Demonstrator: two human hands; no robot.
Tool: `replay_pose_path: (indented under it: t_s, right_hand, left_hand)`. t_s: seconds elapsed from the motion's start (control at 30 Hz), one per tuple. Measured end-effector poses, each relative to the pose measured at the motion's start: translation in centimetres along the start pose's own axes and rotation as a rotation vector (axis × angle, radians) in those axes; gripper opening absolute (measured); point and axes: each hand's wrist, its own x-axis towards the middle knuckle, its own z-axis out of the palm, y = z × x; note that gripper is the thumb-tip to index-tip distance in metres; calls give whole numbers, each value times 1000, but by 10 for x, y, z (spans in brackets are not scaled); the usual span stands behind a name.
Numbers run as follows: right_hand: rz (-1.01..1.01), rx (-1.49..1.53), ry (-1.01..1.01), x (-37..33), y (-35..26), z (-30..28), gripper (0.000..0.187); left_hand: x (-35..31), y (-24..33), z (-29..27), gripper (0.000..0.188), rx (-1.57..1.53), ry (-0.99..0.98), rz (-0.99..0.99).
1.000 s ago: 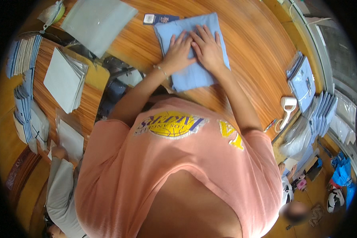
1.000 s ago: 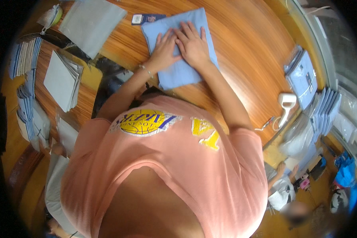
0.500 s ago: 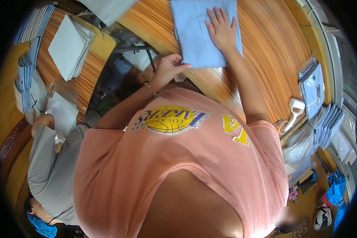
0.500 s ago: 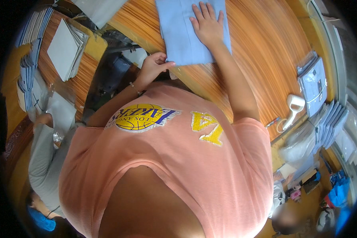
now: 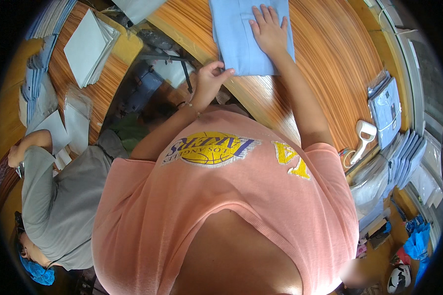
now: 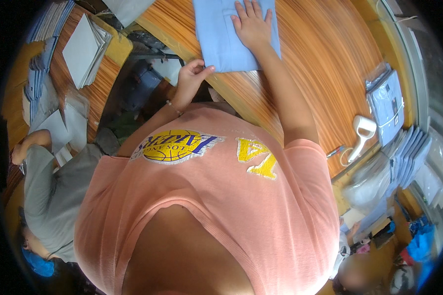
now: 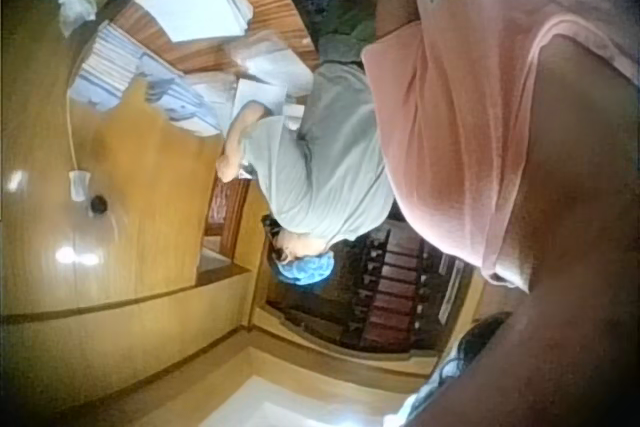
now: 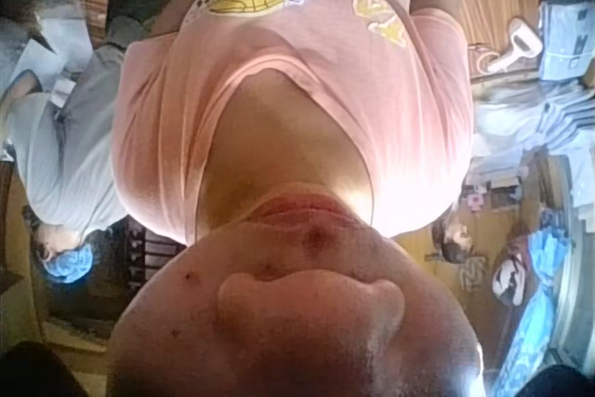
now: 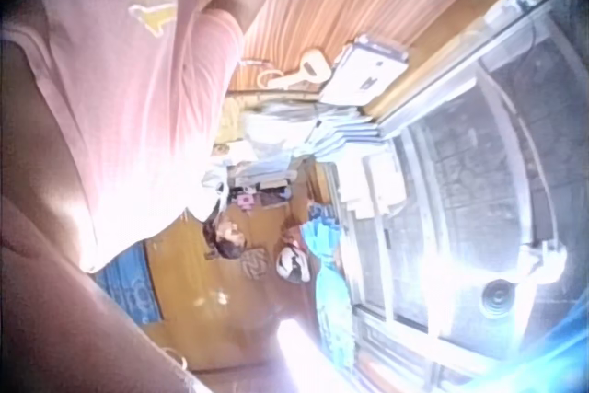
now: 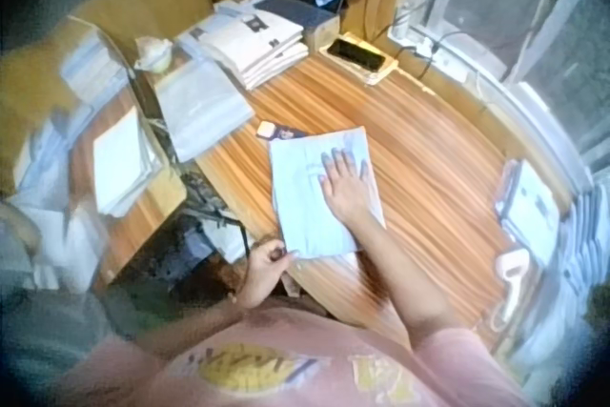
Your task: The person folds a light-blue shirt using a card, places the folded shirt into a plastic bag, and seals the bag.
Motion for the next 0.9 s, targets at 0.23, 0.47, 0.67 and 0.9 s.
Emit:
replay_pose_path:
  t_s: [0.23,0.47,0.67,0.9]
  right_hand:
    - [1,2,17,0,-1,3,46]
    - [7,9,10,-2,3,3,46]
    - [347,428,140,27,37,-38,45]
    - [861,448,-168,65,61,-6,47]
  left_hand:
    - [7,-19,-4,12,-201,20,-55]
    - [17,-9,-15,20,307,-105,-17]
    - [70,21,-47,29,349,131,287]
    - [161,55,-28,35,-310,-104,-319]
